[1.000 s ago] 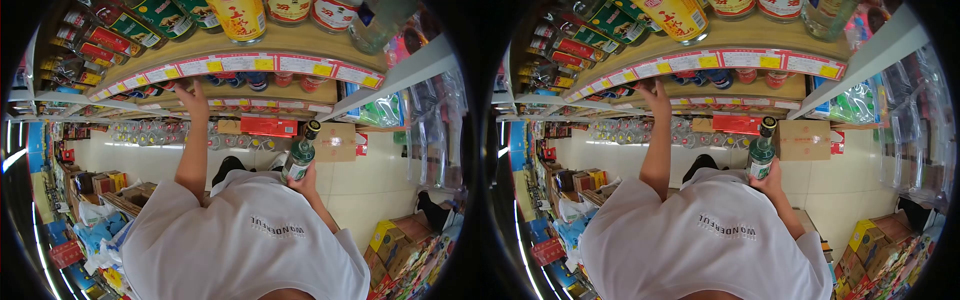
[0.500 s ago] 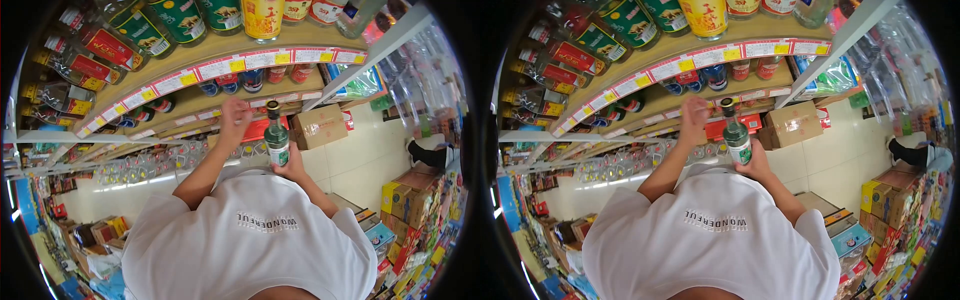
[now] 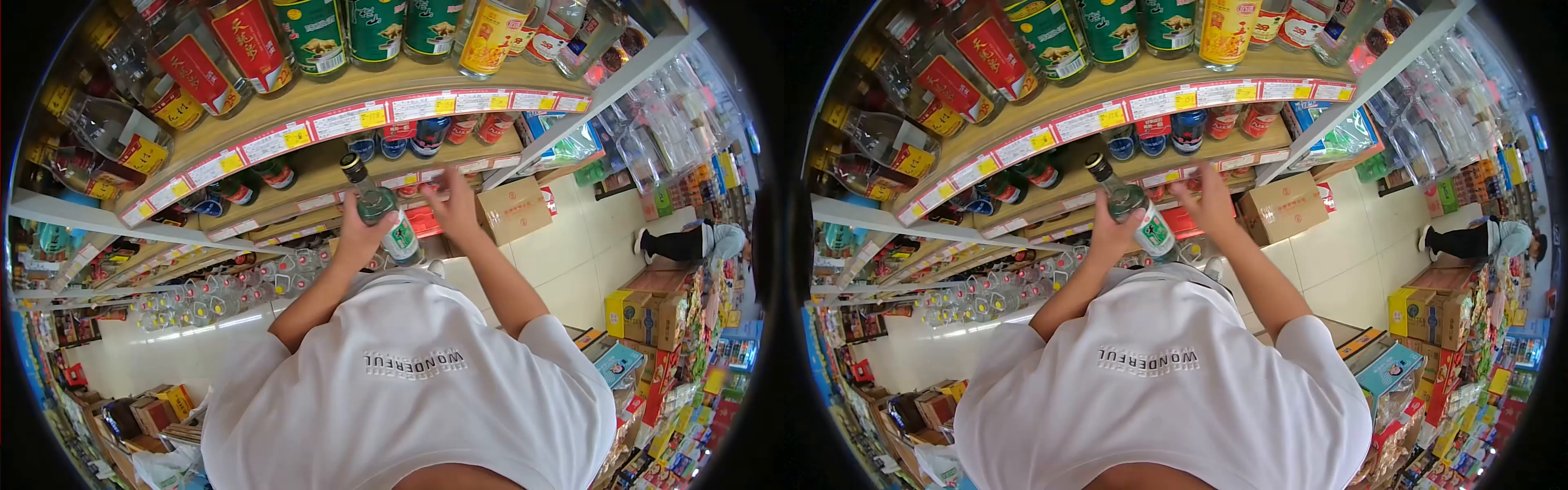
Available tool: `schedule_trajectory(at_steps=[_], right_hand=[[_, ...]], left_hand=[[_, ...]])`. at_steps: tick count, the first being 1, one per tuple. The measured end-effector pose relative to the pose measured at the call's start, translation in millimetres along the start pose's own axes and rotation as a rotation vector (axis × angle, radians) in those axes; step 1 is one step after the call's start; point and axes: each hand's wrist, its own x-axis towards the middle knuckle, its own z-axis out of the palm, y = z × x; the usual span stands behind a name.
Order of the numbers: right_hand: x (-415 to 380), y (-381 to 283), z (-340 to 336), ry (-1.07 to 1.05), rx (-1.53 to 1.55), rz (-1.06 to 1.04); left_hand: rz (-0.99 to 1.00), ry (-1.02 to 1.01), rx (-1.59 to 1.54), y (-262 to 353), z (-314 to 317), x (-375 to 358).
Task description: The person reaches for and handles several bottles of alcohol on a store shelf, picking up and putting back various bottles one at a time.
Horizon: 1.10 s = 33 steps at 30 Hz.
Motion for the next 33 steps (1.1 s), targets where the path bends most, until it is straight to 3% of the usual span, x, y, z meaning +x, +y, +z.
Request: schedule_trajectory(at_steps=[2, 5, 6, 12, 15, 16, 20, 25, 28, 33], right_hand=[[36, 2, -1, 0.026, 0.085, 0.164], [76, 10, 6, 0.271, -0.227, -0.111], [86, 11, 7, 0.276, -0.266, -0.109], [113, 37, 13, 0.240, -0.534, -0.205], [118, 37, 11, 0.093, -0.507, -0.090], [120, 46, 13, 0.138, -0.517, -0.188], [119, 46, 11, 0.088, -0.507, -0.194], [124, 45, 10, 0.075, -0.477, -0.226], [126, 41, 9, 0.139, -0.549, -0.310], [137, 41, -4, 0.213, -0.721, -0.631]], left_hand=[[0.042, 0.033, -0.023, -3, -15, -5], [0.074, 0.091, 0.108, 11, -35, -17], [0.078, 0.091, 0.112, 13, -42, -20], [0.147, 0.174, 0.284, 17, -65, -27], [0.158, 0.226, 0.342, 17, -65, -29], [0.157, 0.248, 0.337, 14, -65, -30], [-0.057, 0.354, 0.278, 27, -62, -26], [-0.051, 0.389, 0.267, -18, -81, 0], [-0.084, 0.368, 0.192, -4, -79, 11], [-0.149, 0.385, 0.059, 18, -72, 34]])
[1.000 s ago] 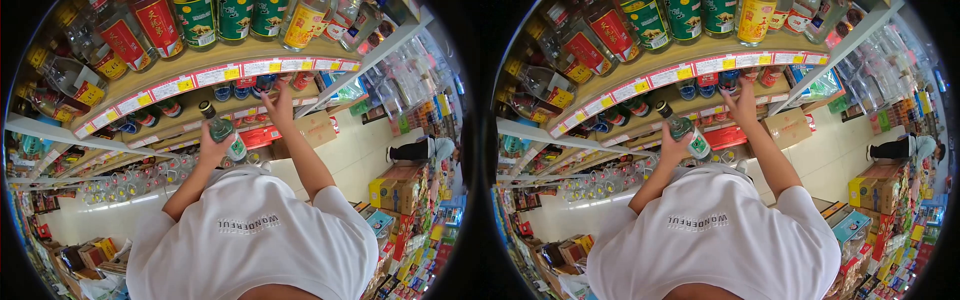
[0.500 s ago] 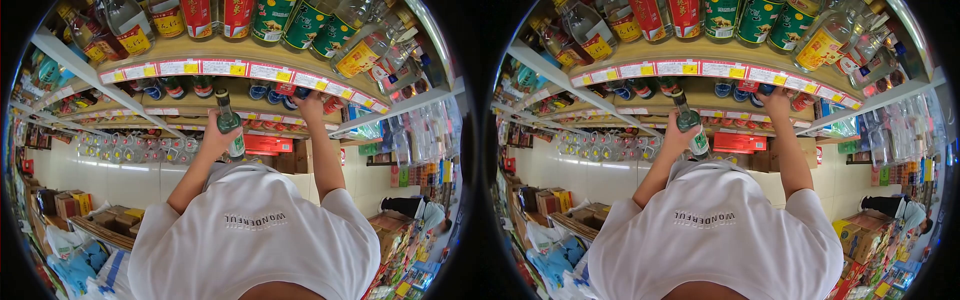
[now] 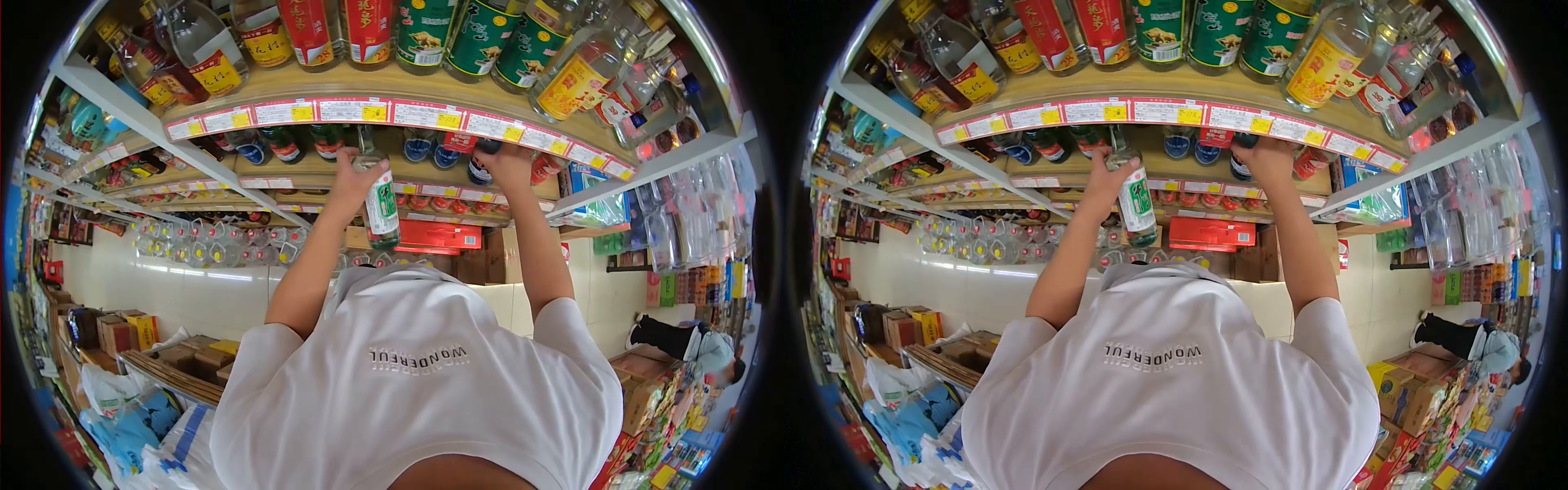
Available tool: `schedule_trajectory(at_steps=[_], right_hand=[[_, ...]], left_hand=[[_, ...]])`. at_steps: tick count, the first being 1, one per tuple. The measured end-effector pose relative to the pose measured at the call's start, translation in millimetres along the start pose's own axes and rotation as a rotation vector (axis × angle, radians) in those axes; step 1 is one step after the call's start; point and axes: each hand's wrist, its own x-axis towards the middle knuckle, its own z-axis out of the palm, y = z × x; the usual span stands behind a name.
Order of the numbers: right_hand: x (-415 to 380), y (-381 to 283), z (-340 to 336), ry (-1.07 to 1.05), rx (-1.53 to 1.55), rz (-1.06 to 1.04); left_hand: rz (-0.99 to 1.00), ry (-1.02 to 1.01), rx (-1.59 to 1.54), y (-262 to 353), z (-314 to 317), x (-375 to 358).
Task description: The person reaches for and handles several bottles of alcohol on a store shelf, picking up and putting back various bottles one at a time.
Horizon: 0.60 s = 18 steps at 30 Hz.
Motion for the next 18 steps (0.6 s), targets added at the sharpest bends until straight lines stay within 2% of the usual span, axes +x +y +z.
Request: schedule_trajectory(at_steps=[1, 7, 10, 12, 15, 18], right_hand=[[4, 4, -1, 0.009, -0.038, -0.062], [7, 1, -23, -0.201, 0.152, 0.243], [2, -6, -45, -0.344, 0.235, 0.417], [0, -12, -59, -0.475, 0.307, 0.569], [-12, -21, -77, -0.413, 0.318, 0.562], [-30, -27, -88, -0.399, 0.353, 0.594]], left_hand=[[0.005, 0.005, -0.001, 4, 1, 5], [0.270, 0.004, -0.208, 13, 4, 42], [0.181, -0.037, -0.214, 10, -2, 62], [0.206, -0.035, -0.253, 13, 4, 70], [0.250, -0.070, -0.241, 3, -3, 91], [0.326, 0.007, -0.228, -4, 2, 101]])
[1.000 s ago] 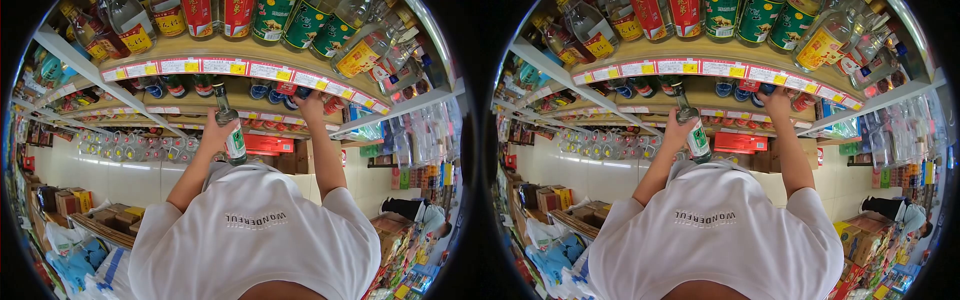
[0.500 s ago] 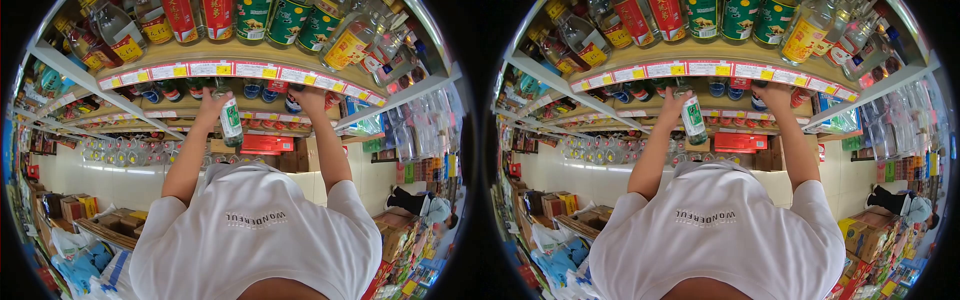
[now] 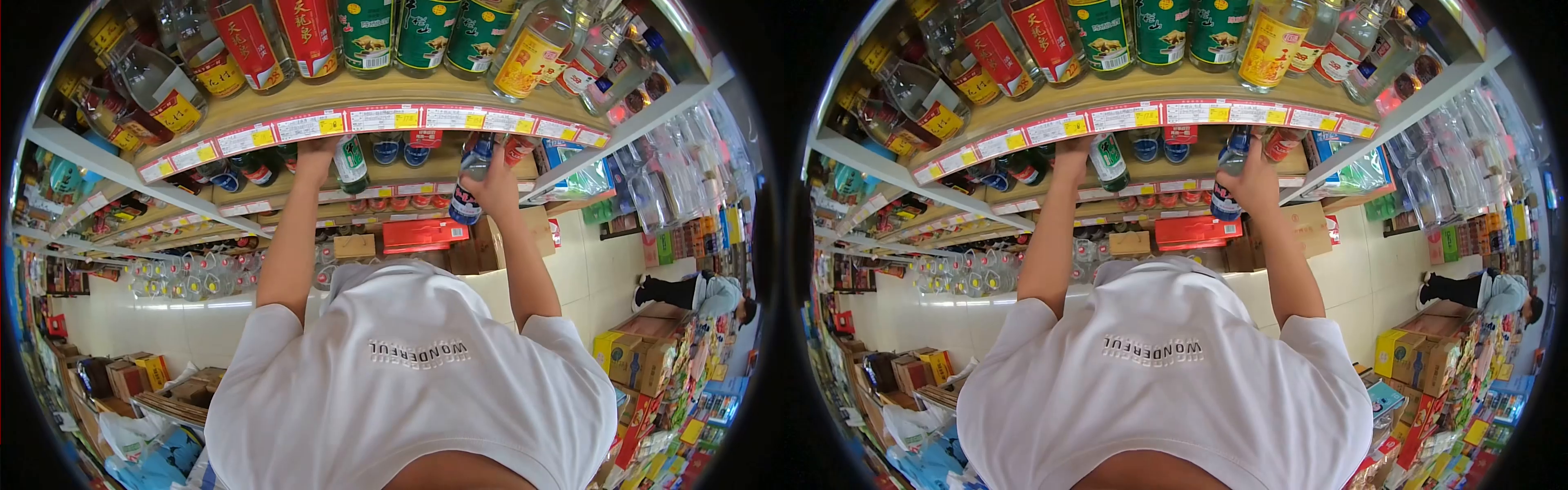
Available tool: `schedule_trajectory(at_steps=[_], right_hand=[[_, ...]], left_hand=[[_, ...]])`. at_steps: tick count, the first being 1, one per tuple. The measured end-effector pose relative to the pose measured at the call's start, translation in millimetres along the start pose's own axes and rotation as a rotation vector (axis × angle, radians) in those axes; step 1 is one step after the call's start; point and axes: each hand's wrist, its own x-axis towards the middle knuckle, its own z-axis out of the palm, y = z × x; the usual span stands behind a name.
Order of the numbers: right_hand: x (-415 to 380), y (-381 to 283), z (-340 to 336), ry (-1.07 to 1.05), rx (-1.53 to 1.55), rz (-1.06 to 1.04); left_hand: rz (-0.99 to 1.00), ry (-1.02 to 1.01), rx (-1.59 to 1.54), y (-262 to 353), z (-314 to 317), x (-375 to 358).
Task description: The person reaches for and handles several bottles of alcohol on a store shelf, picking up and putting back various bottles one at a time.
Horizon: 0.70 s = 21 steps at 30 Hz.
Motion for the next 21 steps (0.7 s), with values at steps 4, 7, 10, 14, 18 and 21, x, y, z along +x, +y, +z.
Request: schedule_trajectory(at_steps=[4, 7, 10, 14, 18, 21], right_hand=[[-28, 4, 3, 0.038, 0.078, 0.011], [-45, 9, 6, -0.006, 0.094, 0.091], [-61, -1, -2, -0.052, 0.053, 0.172], [-78, 3, 3, -0.046, 0.117, 0.151], [-93, -1, 7, -0.059, 0.150, 0.174], [-101, 2, 17, -0.081, 0.130, 0.188]], left_hand=[[0.019, -0.125, 0.280, -6, -3, 11], [0.019, -0.168, 0.430, -18, -10, 21], [0.052, -0.169, 0.470, -20, -8, 23], [0.112, -0.279, 0.482, -18, -11, 23], [0.004, -0.344, 0.256, -6, -6, 10], [0.066, -0.300, 0.275, -11, -11, 3]])
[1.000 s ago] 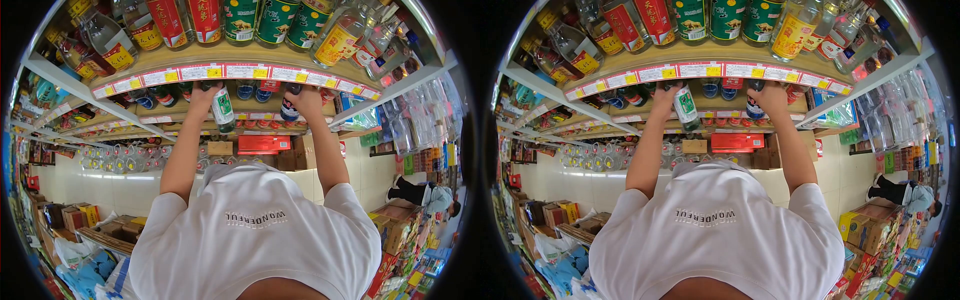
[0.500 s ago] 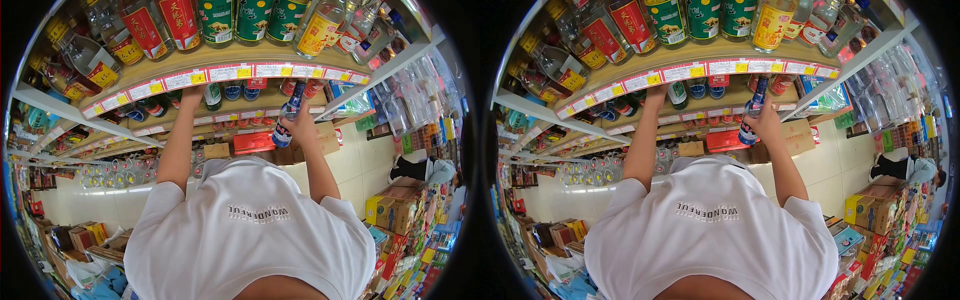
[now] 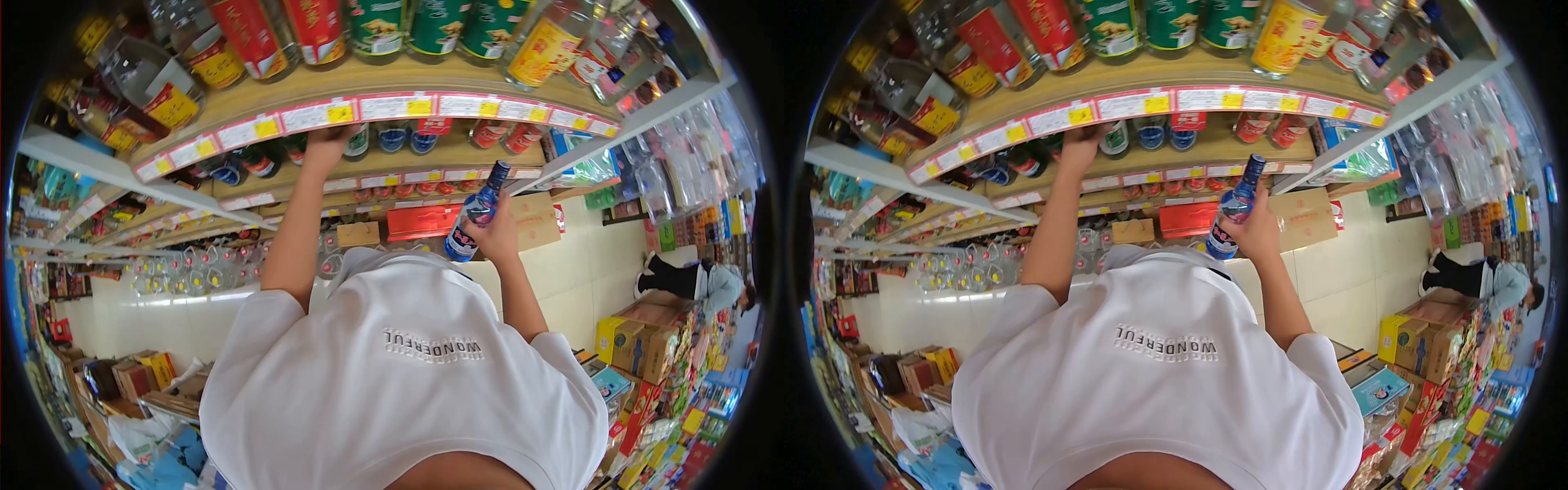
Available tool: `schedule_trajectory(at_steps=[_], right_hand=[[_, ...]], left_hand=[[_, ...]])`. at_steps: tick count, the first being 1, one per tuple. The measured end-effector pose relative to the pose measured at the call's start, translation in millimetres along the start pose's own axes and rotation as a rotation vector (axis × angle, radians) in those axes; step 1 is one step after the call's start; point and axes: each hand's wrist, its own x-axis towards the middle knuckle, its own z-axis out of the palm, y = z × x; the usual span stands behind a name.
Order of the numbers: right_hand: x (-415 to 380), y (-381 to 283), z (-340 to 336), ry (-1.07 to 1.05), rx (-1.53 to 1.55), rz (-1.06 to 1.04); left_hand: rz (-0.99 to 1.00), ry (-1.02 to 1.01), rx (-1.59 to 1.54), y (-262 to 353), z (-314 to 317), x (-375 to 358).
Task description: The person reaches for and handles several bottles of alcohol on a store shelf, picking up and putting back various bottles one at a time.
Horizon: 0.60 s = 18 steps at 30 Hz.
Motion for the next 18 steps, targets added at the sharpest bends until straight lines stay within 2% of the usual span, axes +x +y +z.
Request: schedule_trajectory(at_steps=[7, 10, 13, 18], right_hand=[[-15, -16, 12, -0.025, 0.085, 0.021], [-19, -26, 15, -0.052, 0.072, 0.017], [-23, -38, 14, -0.067, 0.052, 0.033], [-29, -56, 19, -0.068, 0.070, 0.008]], left_hand=[[0.203, 0.063, 0.099, -19, 2, 4], [0.179, 0.149, 0.150, 30, 13, -13], [0.221, 0.194, 0.246, 2, 9, -10], [0.284, 0.323, 0.458, 35, 11, -53]])
